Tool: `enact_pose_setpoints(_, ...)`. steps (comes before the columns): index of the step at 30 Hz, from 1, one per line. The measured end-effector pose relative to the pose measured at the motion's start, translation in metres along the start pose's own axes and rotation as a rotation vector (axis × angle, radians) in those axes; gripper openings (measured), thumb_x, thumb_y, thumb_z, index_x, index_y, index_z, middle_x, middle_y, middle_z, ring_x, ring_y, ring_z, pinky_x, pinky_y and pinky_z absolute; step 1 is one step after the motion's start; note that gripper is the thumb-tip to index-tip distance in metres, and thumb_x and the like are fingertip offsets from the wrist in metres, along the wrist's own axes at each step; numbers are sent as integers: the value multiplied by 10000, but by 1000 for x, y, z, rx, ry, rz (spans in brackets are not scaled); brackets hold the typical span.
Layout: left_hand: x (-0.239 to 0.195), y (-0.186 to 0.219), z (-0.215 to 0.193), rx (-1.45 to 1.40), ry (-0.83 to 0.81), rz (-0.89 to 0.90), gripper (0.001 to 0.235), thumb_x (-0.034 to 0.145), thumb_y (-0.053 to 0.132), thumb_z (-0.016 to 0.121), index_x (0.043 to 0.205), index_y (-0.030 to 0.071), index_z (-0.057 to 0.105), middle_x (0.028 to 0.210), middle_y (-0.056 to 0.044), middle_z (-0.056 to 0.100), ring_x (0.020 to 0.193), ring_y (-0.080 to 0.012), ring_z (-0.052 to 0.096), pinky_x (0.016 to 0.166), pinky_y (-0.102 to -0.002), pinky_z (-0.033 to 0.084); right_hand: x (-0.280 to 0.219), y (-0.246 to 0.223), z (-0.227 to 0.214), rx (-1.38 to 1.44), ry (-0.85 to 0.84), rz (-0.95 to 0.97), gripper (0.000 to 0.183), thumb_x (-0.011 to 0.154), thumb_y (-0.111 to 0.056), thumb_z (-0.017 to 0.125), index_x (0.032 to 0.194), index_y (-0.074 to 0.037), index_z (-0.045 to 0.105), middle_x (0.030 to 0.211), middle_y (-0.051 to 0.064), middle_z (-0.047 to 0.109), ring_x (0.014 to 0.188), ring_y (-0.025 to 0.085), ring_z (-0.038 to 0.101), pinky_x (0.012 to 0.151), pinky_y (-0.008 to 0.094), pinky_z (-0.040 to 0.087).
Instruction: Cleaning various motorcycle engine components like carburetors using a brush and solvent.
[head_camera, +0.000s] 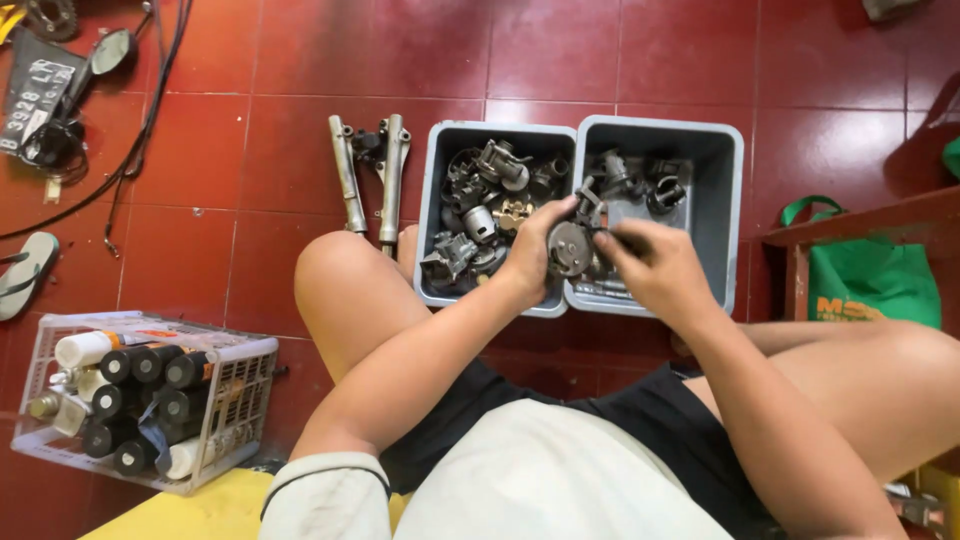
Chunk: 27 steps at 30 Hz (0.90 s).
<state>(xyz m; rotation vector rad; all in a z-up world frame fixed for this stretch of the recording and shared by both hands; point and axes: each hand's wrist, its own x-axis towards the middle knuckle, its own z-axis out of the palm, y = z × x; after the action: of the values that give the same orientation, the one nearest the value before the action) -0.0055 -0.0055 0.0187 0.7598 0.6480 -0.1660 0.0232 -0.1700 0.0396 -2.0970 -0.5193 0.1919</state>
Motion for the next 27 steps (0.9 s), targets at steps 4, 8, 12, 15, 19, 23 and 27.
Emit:
enact_pose_setpoints(4, 32, -19, -19, -30, -33, -42, 340, 800, 404, 807, 993, 131, 747, 934, -150, 742, 819, -295, 717, 692, -415, 596, -4, -16, 6, 82, -52, -69, 97, 915, -106, 753, 828, -70, 727, 704, 149, 700, 742, 351, 708, 750, 452, 545)
enact_pose_setpoints(8, 28, -18, -25, -50, -42, -76, 360, 832, 437, 781, 1002, 123, 740, 934, -156, 747, 826, -282, 721, 707, -404, 591, -2, -10, 2, -25, -32, -121, 123, 929, -127, 765, 828, -77, 715, 727, 153, 693, 782, 393, 709, 748, 463, 546)
enact_pose_setpoints(12, 25, -17, -26, -68, -67, -92, 437, 853, 471, 771, 1064, 89, 753, 1003, -181, 759, 869, -286, 721, 759, -409, 594, -4, -24, 4, -3, -91, -161, 171, 913, -140, 755, 758, -116, 686, 689, 107, 690, 741, 355, 702, 727, 439, 544)
enact_pose_setpoints(15, 29, -2, -19, 21, -121, -81, 536, 856, 601, 648, 863, 68, 693, 677, -198, 698, 540, -328, 671, 405, -413, 506, 5, -5, -2, -129, 19, -196, 246, 1017, -155, 727, 782, -136, 657, 678, 27, 634, 695, 270, 668, 694, 367, 526)
enact_pose_setpoints(19, 22, 6, -13, 1, -105, -58, 552, 845, 607, 662, 826, 56, 680, 640, -192, 676, 491, -332, 650, 357, -416, 472, 1, -22, 1, -22, -73, -258, 205, 904, -97, 765, 730, -132, 664, 652, 59, 655, 694, 325, 681, 703, 409, 543)
enact_pose_setpoints(23, 26, -1, -18, 20, -114, -79, 574, 847, 628, 638, 812, 56, 673, 626, -204, 675, 481, -313, 648, 347, -405, 462, -5, -10, 5, -32, -23, -268, 226, 934, -92, 754, 741, -138, 646, 686, 61, 649, 730, 335, 672, 703, 418, 532)
enact_pose_setpoints(27, 27, -7, -21, -72, -82, -44, 477, 870, 498, 727, 983, 35, 735, 863, -218, 750, 693, -326, 720, 571, -412, 566, 0, -12, 4, -40, -43, -315, 203, 908, -84, 758, 741, -112, 644, 666, 94, 644, 693, 378, 665, 666, 438, 535)
